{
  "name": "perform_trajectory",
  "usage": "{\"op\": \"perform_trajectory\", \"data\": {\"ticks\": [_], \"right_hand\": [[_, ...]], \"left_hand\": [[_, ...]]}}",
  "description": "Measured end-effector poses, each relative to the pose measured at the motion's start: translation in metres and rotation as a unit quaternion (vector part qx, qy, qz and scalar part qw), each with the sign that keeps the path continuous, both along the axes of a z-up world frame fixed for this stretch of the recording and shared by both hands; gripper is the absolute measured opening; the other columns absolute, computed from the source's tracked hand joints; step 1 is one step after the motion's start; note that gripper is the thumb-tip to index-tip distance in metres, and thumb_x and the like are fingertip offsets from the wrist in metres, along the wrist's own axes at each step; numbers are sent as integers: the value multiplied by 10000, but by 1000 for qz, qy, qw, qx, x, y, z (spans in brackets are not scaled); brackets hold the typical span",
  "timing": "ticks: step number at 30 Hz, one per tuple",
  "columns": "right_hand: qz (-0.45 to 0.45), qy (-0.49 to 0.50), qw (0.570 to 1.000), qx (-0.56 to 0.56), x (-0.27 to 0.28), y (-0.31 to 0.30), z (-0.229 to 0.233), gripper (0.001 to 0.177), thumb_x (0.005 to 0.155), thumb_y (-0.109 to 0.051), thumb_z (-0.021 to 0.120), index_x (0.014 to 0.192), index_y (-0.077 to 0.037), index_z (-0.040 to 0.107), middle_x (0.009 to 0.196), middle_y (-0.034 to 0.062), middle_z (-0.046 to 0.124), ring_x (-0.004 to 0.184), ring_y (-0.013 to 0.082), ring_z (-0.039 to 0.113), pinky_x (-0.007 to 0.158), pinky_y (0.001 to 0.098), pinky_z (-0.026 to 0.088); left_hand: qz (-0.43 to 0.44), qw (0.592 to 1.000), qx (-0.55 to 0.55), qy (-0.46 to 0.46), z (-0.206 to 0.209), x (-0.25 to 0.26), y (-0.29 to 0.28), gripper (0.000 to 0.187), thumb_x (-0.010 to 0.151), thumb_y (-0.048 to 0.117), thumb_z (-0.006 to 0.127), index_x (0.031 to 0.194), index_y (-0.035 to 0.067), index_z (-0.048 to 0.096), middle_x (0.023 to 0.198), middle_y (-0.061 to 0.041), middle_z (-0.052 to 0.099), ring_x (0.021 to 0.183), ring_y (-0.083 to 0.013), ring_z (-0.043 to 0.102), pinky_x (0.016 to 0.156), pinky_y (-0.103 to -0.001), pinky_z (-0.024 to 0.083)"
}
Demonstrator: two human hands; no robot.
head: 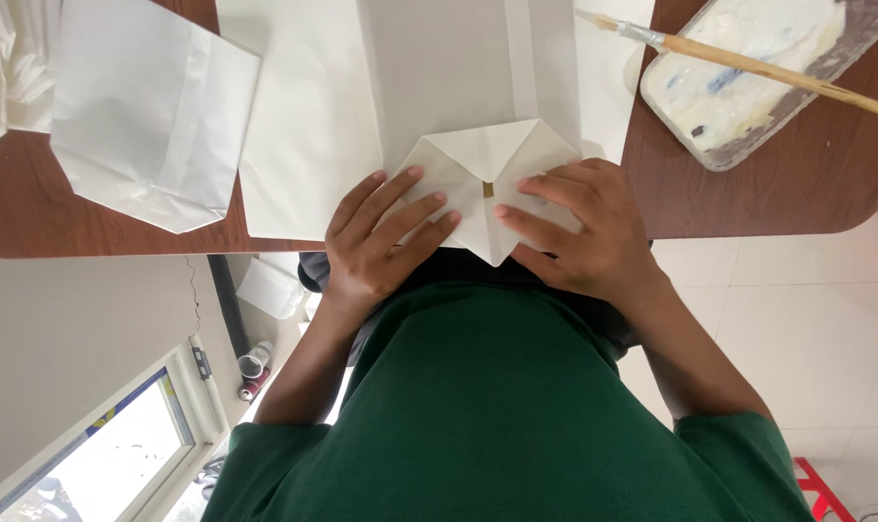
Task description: Apply glue to paper sheets and fold them to create paper bags
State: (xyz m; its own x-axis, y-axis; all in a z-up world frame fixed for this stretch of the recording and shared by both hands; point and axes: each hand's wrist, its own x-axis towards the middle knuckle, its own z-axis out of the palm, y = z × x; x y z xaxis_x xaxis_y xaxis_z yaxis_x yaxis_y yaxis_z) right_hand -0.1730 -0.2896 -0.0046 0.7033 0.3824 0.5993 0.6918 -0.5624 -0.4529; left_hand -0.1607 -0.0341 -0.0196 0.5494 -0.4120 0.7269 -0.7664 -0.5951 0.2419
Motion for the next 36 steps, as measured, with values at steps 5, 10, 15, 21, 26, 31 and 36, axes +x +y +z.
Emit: {"op": "perform_trajectory", "data": {"ticks": [5, 10, 15, 21, 26, 31, 36], "right_hand": [[1, -2, 1000, -13, 6, 13, 10, 115, 996, -123, 732, 1024, -194, 818, 1186, 92, 696, 1022, 285, 653, 898, 454, 461], [16, 42, 999, -1, 3, 5, -7, 163, 958, -81, 745, 1049, -195, 816, 1198, 64, 714, 1053, 283, 666, 891, 449, 453], [-4, 50, 999, -17, 5, -17, -7, 40, 929, -125, 785, 961, -148, 785, 1143, 72, 690, 972, 325, 649, 833, 464, 480], [10, 92, 995, -38, 4, -18, -2, 67, 945, -69, 783, 975, -129, 781, 1164, 82, 683, 1072, 339, 636, 968, 540, 459], [-34, 109, 991, -75, 4, -8, -6, 135, 1070, -176, 633, 971, -121, 707, 1097, 45, 642, 1032, 294, 597, 966, 484, 428], [-60, 138, 985, -84, 4, -3, -6, 152, 1080, -251, 639, 998, -124, 659, 1081, 27, 600, 1045, 296, 573, 971, 496, 392], [-82, 153, 980, -97, 5, 1, -5, 159, 1076, -226, 638, 953, -126, 650, 1090, 24, 587, 1070, 301, 560, 984, 486, 375]], "left_hand": [[-8, 998, 23, 50, 5, -5, -3, 109, 905, 110, 827, 904, 219, 822, 1081, -11, 790, 1065, -281, 750, 926, -476, 575], [-31, 994, 25, 105, 3, -8, -1, 153, 943, 41, 738, 934, 176, 810, 1101, -25, 775, 1103, -303, 727, 973, -506, 523], [-26, 992, -5, 123, 2, -7, 1, 72, 910, 60, 816, 890, 127, 800, 1087, -86, 767, 1068, -341, 724, 963, -527, 535], [-28, 989, -14, 143, 7, -5, -2, 49, 915, 44, 817, 909, 88, 796, 1199, -143, 745, 1176, -429, 673, 966, -585, 528], [-9, 979, -45, 200, 19, -2, -8, 72, 917, 47, 818, 856, 30, 785, 1159, -155, 751, 1191, -463, 659, 967, -608, 536], [-3, 972, -58, 226, 13, 0, -7, 122, 919, 75, 828, 826, 14, 776, 1125, -159, 750, 1177, -468, 665, 951, -611, 551], [15, 971, -33, 238, 11, -1, -5, 132, 925, 126, 835, 838, 45, 779, 1136, -111, 745, 1196, -422, 666, 964, -575, 554]]}}
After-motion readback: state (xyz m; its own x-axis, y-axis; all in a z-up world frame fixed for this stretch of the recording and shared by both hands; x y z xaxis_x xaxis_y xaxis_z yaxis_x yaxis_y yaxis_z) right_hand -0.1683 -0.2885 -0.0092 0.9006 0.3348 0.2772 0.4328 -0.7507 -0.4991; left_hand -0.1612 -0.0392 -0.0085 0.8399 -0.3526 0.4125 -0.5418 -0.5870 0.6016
